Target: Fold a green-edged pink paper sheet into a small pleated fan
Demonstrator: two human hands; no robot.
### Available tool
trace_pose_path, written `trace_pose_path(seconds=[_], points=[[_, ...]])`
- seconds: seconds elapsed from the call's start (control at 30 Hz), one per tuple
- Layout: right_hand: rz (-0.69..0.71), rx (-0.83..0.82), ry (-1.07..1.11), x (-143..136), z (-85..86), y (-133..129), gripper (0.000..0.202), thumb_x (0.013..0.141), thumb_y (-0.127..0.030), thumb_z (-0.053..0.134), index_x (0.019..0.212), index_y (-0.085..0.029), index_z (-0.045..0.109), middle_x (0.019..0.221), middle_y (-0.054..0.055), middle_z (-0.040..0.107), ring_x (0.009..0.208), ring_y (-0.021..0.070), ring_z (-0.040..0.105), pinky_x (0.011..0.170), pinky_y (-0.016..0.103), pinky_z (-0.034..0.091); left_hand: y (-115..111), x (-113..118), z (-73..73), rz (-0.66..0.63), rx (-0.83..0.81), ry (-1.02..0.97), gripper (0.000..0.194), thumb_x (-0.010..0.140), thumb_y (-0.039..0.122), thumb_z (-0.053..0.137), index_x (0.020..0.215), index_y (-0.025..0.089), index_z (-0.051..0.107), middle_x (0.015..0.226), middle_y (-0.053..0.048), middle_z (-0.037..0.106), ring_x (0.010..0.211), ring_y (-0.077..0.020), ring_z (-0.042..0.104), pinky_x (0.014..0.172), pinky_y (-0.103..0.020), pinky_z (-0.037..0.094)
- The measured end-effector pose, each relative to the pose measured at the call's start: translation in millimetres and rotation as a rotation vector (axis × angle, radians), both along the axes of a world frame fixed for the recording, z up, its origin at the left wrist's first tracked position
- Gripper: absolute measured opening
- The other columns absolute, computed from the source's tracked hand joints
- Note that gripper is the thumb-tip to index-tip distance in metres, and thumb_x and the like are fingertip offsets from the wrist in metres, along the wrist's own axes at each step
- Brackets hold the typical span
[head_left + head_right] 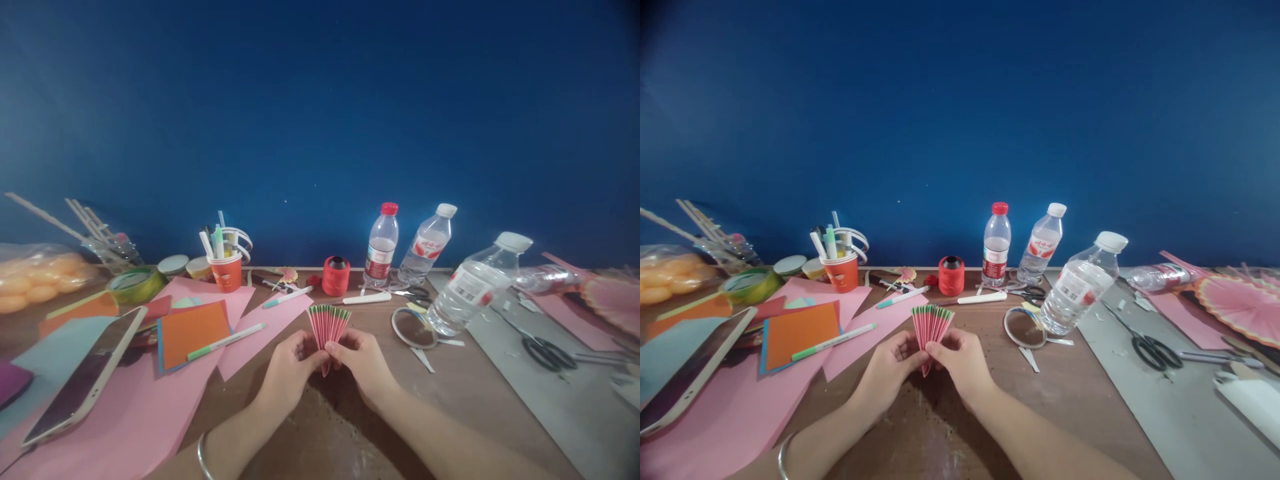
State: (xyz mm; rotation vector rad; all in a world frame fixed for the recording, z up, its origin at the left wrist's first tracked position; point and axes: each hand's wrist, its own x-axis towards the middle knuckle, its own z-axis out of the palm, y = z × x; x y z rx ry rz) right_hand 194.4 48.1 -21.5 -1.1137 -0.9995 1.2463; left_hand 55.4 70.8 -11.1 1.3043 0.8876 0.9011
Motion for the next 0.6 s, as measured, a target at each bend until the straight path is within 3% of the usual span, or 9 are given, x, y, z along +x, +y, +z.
trace_pose_path(seconds=[0.47,0.6], points=[[-0.023,-0.047,-0.030,0.4,-4.4,0.5,0.016,0.068,-0.027,0.070,0.074,-0.013,0.069,0.063,0.002,0.064,0.053,0.0129,0.053,0.052,0.024,0.041,4.4,-2.1,-5.0,-0.028,-0.035,0.025,0.027,0.070,0.027,0.071,0.090,0.012,0.062,0.082,-0.006,0.070,0.075,-0.0194,0.065,0.070,-0.029,0.049],[-0.008,-0.010,-0.071,2.0,-4.8,0.9,0.019,0.069,-0.029,0.069,0.080,-0.014,0.070,0.067,0.003,0.065,0.053,0.0130,0.053,0.049,0.024,0.039,4.2,-1.7,-4.9,-0.041,-0.034,0.021,0.026,0.071,0.030,0.070,0.088,0.012,0.062,0.077,-0.006,0.070,0.069,-0.0172,0.063,0.066,-0.028,0.049]])
